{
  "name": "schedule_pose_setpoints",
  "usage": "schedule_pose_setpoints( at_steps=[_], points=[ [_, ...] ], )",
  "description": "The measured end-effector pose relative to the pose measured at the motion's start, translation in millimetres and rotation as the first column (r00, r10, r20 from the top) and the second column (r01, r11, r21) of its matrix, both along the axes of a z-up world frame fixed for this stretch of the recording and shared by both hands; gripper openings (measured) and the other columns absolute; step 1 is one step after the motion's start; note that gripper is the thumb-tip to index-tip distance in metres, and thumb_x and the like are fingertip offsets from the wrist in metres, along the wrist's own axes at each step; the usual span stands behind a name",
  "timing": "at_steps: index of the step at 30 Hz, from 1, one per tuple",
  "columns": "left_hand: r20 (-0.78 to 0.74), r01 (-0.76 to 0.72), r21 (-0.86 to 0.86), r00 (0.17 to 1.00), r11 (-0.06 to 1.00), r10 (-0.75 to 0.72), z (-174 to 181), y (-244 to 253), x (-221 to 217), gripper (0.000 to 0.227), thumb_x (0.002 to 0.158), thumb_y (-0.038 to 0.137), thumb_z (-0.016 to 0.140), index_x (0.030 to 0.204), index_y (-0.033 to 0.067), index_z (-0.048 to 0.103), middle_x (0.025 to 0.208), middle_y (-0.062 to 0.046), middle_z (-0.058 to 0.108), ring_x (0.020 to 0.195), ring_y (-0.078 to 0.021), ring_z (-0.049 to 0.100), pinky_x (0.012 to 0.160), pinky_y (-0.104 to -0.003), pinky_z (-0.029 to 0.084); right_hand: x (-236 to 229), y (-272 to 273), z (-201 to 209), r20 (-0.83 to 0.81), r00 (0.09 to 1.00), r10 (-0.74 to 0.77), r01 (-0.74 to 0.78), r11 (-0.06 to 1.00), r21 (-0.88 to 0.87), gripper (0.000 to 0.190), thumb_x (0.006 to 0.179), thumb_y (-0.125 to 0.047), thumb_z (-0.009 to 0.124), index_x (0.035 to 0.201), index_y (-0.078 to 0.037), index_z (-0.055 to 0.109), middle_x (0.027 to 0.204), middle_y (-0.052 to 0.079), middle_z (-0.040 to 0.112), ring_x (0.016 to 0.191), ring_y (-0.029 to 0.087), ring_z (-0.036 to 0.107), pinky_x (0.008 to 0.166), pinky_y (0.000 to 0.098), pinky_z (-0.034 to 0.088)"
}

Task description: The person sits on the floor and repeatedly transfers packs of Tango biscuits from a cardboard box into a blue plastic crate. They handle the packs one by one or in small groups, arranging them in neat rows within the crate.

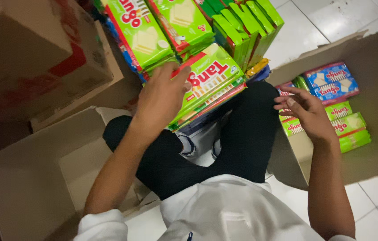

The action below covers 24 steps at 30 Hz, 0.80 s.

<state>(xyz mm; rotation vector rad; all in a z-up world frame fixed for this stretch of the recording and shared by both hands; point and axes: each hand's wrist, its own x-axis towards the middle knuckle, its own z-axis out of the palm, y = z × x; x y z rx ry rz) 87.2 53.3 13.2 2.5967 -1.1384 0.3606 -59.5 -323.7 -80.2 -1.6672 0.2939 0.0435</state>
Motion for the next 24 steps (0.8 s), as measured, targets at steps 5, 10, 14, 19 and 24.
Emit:
schedule_pose_setpoints(
  at_steps=[5, 10, 14, 19, 24],
  points=[
    [0.107, -0.057, 0.088, 0.993, 0.994, 0.048, 8, -16, -27, 0.084, 0.078, 0.068, 0.074, 0.133, 0.0059, 0.058, 0.139, -0.024, 0.056, 0.122, -0.0431, 0.056, 0.100, -0.055, 0.046, -10, -17, -33, -0.086, 0.991, -0.106, 0.105, 0.994, -0.010, 0.043, 0.104, -0.024, 0.054, 0.144, -0.007, 0.055, 0.120, 0.018, 0.070, 0.104, 0.027, 0.070, 0.088, 0.0365, 0.056],
    [0.097, -0.085, 0.179, 0.993, 0.980, 0.068, 6, -23, -31, 0.081, 0.074, 0.044, 0.088, 0.136, 0.0059, 0.053, 0.141, -0.021, 0.053, 0.132, -0.0427, 0.052, 0.108, -0.057, 0.044, -31, -42, -70, -0.200, 0.952, -0.231, 0.236, 0.972, 0.002, 0.038, 0.107, -0.027, 0.053, 0.140, -0.008, 0.057, 0.121, 0.017, 0.071, 0.104, 0.028, 0.071, 0.086, 0.0381, 0.056],
    [0.085, -0.066, 0.205, 0.995, 0.977, 0.050, 1, -29, -31, 0.073, 0.082, 0.031, 0.080, 0.145, 0.0042, 0.053, 0.151, -0.022, 0.052, 0.142, -0.0410, 0.047, 0.115, -0.053, 0.040, -44, -69, -106, -0.251, 0.902, -0.350, 0.368, 0.929, 0.027, 0.035, 0.107, -0.030, 0.056, 0.137, -0.012, 0.059, 0.119, 0.012, 0.071, 0.099, 0.023, 0.069, 0.083, 0.0345, 0.056],
    [0.087, -0.056, 0.266, 0.996, 0.962, 0.034, 4, -36, -37, 0.068, 0.081, 0.015, 0.068, 0.146, 0.0031, 0.056, 0.155, -0.026, 0.050, 0.143, -0.0412, 0.048, 0.110, -0.056, 0.043, -55, -110, -165, -0.352, 0.807, -0.475, 0.517, 0.856, 0.030, 0.038, 0.104, -0.036, 0.059, 0.135, -0.014, 0.061, 0.102, 0.006, 0.068, 0.096, 0.019, 0.073, 0.073, 0.0290, 0.055],
    [0.001, -0.146, 0.091, 0.989, 0.985, 0.146, 15, -81, -71, 0.066, 0.092, 0.010, 0.070, 0.152, -0.0045, 0.047, 0.160, -0.034, 0.042, 0.150, -0.0599, 0.028, 0.115, -0.081, 0.023, -70, -152, -254, -0.571, 0.588, -0.573, 0.674, 0.737, -0.046, 0.027, 0.099, -0.044, 0.064, 0.116, -0.022, 0.066, 0.097, 0.000, 0.070, 0.082, 0.013, 0.073, 0.066, 0.0251, 0.056]
  ],
)
